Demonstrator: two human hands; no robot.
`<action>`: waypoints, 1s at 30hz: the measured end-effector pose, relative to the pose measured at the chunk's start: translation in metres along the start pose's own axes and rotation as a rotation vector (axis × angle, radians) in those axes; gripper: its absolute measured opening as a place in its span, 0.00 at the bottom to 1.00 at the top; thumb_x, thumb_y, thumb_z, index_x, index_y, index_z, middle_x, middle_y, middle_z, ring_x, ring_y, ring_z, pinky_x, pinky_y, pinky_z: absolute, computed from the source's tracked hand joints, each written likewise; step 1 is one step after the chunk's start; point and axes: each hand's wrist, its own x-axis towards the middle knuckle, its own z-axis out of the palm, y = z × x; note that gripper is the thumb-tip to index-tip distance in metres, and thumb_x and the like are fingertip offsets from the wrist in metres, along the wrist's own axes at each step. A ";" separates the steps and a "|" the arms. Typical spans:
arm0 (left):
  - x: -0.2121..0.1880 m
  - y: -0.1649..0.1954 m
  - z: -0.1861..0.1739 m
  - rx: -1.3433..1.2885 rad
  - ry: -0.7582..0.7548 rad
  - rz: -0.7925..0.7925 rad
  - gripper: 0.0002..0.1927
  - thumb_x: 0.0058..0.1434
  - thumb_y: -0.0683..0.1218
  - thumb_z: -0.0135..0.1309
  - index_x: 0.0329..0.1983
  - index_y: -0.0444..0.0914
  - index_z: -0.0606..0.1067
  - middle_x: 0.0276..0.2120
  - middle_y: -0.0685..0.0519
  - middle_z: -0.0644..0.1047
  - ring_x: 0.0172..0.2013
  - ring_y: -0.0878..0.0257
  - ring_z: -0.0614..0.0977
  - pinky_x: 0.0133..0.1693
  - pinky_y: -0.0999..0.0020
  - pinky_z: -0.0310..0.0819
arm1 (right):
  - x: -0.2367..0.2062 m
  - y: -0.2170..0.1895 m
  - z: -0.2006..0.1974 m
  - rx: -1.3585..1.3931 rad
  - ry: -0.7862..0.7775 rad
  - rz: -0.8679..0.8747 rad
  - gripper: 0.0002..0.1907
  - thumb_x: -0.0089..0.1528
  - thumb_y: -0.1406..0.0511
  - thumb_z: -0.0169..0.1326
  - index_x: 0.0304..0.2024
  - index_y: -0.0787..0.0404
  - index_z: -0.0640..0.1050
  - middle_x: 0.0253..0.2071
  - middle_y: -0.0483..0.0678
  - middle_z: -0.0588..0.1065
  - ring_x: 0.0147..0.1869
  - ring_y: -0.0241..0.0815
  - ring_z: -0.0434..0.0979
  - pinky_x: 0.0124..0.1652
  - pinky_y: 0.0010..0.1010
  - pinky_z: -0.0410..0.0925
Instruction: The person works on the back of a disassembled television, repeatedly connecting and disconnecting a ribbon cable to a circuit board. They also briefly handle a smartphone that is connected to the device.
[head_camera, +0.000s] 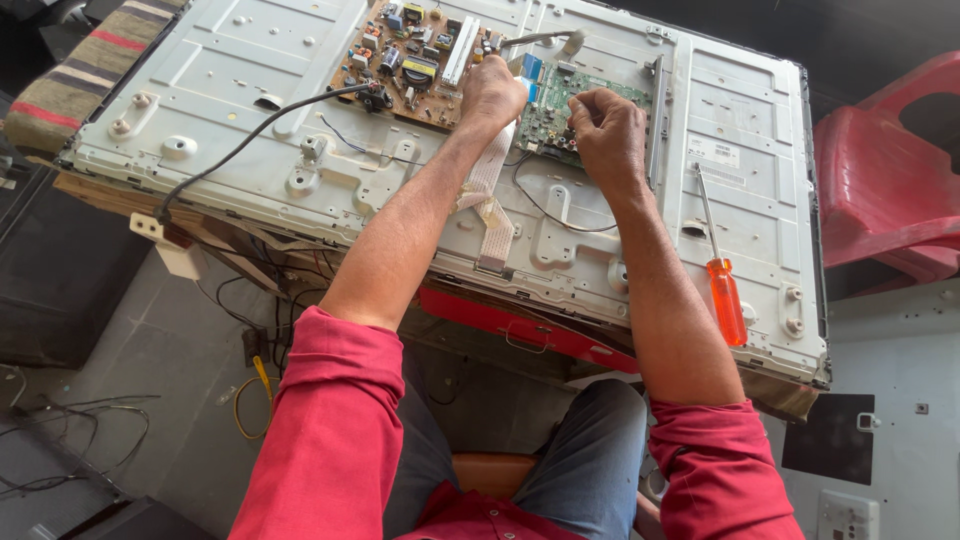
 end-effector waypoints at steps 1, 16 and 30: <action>0.000 0.000 0.000 0.000 -0.006 0.000 0.06 0.61 0.39 0.55 0.37 0.33 0.80 0.25 0.48 0.82 0.21 0.67 0.85 0.21 0.72 0.80 | 0.000 0.001 0.000 0.003 -0.003 0.008 0.07 0.67 0.67 0.59 0.41 0.65 0.83 0.30 0.48 0.82 0.31 0.31 0.81 0.31 0.26 0.73; 0.002 -0.001 0.001 0.052 -0.012 -0.002 0.07 0.61 0.42 0.55 0.39 0.34 0.80 0.29 0.47 0.83 0.28 0.65 0.86 0.28 0.71 0.83 | 0.002 0.011 0.003 0.006 -0.017 0.015 0.07 0.67 0.67 0.59 0.41 0.66 0.83 0.29 0.48 0.81 0.30 0.32 0.80 0.29 0.26 0.73; 0.004 0.002 -0.001 0.053 -0.036 -0.080 0.10 0.63 0.42 0.55 0.46 0.35 0.78 0.36 0.46 0.82 0.33 0.63 0.87 0.31 0.71 0.85 | 0.001 0.011 0.003 0.008 -0.021 0.015 0.06 0.67 0.68 0.58 0.41 0.66 0.83 0.29 0.48 0.81 0.31 0.31 0.81 0.29 0.26 0.74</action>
